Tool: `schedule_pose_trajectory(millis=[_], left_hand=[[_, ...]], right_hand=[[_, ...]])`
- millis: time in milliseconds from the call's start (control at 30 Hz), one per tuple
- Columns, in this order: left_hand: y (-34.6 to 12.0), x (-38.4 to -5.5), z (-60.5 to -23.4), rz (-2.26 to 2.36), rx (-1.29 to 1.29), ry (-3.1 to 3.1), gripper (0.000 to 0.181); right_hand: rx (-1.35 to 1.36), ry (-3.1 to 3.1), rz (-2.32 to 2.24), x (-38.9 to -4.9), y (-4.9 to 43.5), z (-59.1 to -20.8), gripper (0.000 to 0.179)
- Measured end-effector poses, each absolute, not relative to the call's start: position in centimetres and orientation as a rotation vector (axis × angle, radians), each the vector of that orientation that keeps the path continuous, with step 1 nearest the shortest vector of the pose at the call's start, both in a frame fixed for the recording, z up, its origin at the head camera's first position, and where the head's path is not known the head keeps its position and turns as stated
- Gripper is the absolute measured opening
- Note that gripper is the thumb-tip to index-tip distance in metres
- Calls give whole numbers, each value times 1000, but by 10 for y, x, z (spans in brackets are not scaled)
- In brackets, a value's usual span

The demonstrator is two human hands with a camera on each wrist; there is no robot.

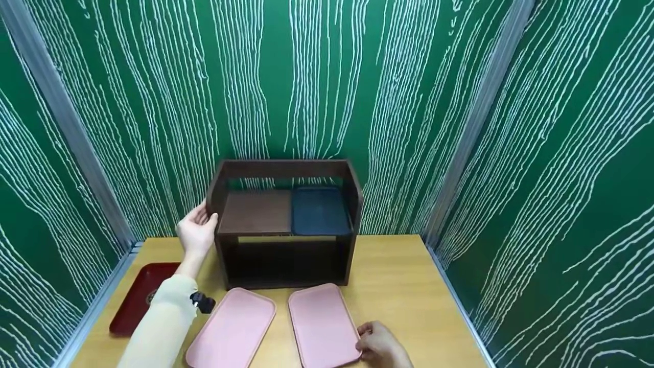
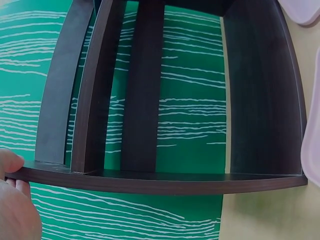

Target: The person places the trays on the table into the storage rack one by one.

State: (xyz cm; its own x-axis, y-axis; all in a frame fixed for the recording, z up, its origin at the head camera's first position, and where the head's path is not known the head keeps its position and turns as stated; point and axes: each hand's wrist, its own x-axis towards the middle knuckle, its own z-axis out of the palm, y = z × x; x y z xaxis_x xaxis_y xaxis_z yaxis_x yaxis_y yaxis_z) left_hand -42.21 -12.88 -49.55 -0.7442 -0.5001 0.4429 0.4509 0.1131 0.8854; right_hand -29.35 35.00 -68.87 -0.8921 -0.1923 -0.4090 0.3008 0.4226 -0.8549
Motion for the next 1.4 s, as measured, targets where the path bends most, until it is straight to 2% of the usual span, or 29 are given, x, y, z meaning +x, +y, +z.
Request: schedule_pose_trajectory(millis=[200, 367, 667, 1400], left_hand=[[-128, -421, -495, -1686, 47, -1711, 44], [-128, -421, -496, -1667, 50, -1711, 44], [-128, -422, -495, -1677, 27, -1700, 43], [-130, -423, -497, -1684, 40, -1705, 42]], right_hand=[[212, 2216, -1509, -297, 352, -686, 44], [203, 2191, -1552, -299, 353, -682, 47], [20, 2181, -1600, -299, 359, -683, 46], [-91, 2121, -1798, -301, 354, -680, 53]])
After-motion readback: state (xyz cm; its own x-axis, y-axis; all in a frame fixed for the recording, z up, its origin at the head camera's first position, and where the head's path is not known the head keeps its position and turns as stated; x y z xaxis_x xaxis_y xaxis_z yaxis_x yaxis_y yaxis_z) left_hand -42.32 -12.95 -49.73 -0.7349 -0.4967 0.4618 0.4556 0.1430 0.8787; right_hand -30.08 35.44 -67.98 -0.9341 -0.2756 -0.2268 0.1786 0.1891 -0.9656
